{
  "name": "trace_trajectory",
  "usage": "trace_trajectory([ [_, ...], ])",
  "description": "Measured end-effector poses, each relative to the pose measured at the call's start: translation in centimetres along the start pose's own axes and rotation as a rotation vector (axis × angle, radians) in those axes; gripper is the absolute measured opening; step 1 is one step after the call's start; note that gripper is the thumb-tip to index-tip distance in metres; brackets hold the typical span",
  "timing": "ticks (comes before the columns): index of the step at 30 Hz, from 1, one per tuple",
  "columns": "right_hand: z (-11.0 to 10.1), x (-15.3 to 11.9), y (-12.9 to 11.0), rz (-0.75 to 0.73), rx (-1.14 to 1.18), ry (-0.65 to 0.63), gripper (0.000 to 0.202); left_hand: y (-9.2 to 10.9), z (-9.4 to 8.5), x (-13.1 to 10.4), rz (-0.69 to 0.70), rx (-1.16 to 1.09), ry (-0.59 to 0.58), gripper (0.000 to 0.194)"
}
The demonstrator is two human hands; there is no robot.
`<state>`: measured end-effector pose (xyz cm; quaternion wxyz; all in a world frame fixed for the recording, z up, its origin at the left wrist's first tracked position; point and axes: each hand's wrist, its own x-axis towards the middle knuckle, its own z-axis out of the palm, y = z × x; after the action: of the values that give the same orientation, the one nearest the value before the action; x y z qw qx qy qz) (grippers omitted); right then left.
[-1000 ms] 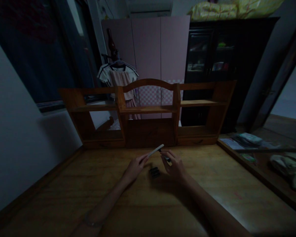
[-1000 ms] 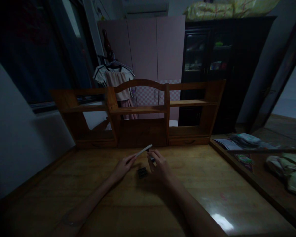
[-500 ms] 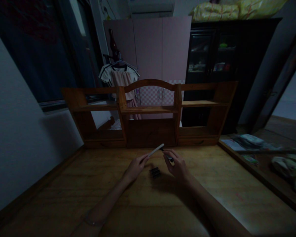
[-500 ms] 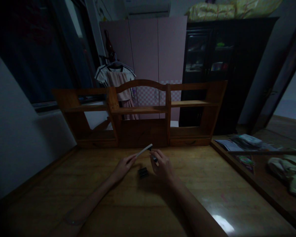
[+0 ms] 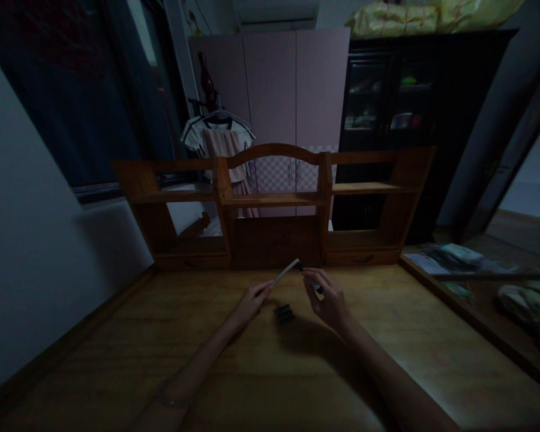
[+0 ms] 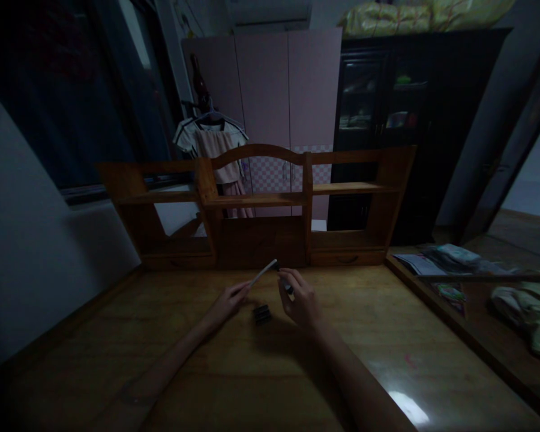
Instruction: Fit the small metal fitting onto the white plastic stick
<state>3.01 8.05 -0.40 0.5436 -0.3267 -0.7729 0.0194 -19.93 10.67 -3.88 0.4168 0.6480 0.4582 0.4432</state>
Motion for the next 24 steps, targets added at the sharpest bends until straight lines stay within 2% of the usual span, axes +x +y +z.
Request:
trace_trajectory([
  [3, -0.4, 0.1, 0.0, 0.021, -0.012, 0.029, 0.022, -0.2, -0.1, -0.1, -0.074, -0.049, -0.055, 0.057],
  [10, 0.3, -0.2, -0.3, -0.001, 0.02, -0.052, 0.023, -1.0, -0.3, 0.3, -0.14, -0.168, -0.16, 0.059],
  [16, -0.4, 0.2, 0.0, 0.028, -0.021, 0.021, 0.021, -1.1, -0.5, 0.5, -0.211, -0.303, -0.291, 0.059],
  [21, 0.4, -0.3, -0.2, -0.019, -0.016, -0.074, 0.022, -1.4, -0.5, 0.7, -0.257, -0.397, -0.347, 0.056],
  [24, 0.5, -0.3, 0.0, -0.024, -0.029, -0.073, 0.023, -1.5, -0.5, 0.7, -0.253, -0.417, -0.35, 0.053],
])
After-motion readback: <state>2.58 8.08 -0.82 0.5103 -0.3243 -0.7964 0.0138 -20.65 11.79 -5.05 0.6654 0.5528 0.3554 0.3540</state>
